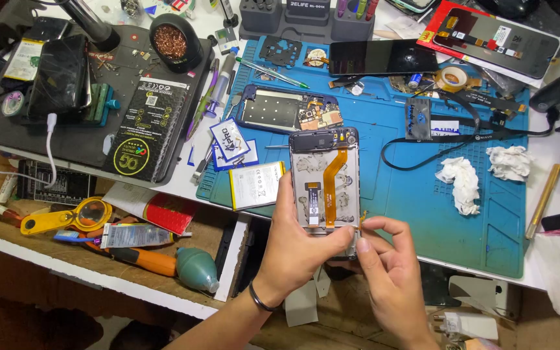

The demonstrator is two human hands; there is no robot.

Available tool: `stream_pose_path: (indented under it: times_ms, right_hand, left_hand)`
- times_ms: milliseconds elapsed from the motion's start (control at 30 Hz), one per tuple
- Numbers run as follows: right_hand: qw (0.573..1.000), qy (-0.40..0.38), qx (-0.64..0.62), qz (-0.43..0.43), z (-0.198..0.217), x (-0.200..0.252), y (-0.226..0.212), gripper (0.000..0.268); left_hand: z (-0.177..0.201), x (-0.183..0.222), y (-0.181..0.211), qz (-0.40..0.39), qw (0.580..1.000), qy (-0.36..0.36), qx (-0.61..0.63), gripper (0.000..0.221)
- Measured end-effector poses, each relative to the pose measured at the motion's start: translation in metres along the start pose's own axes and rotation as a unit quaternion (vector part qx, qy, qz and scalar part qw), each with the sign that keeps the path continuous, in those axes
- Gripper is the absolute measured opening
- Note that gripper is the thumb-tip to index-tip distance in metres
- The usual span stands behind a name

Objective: Preparing a mobile phone screen and frame assembly for repair by removing stickers and inspecting components.

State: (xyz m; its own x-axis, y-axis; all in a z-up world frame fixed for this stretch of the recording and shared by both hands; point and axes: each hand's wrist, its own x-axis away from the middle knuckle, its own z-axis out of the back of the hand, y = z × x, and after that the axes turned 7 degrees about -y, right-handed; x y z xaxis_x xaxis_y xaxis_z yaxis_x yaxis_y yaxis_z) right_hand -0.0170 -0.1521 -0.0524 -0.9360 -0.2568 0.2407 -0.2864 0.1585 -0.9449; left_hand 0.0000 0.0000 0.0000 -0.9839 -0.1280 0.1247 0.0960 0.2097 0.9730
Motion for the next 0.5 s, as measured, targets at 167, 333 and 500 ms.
stream_pose_path:
  times_ms: [167,333,500]
  right_hand:
    - [0.999,0.027,0.013,0.018,-0.0037,0.0033,0.0009,0.026]
    - [0.997,0.031,0.058,0.041,-0.0054,0.0046,-0.0024,0.026]
    - [0.992,0.046,0.093,0.070,-0.0040,0.0074,0.0038,0.025]
  left_hand:
    - [-0.0021,0.0001,-0.0008,-0.011,1.000,0.003,0.001,0.067]
    - [-0.0052,0.0014,0.0052,-0.017,1.000,0.004,0.008,0.072]
    - [-0.0051,0.0037,0.0064,-0.014,1.000,0.006,0.008,0.069]
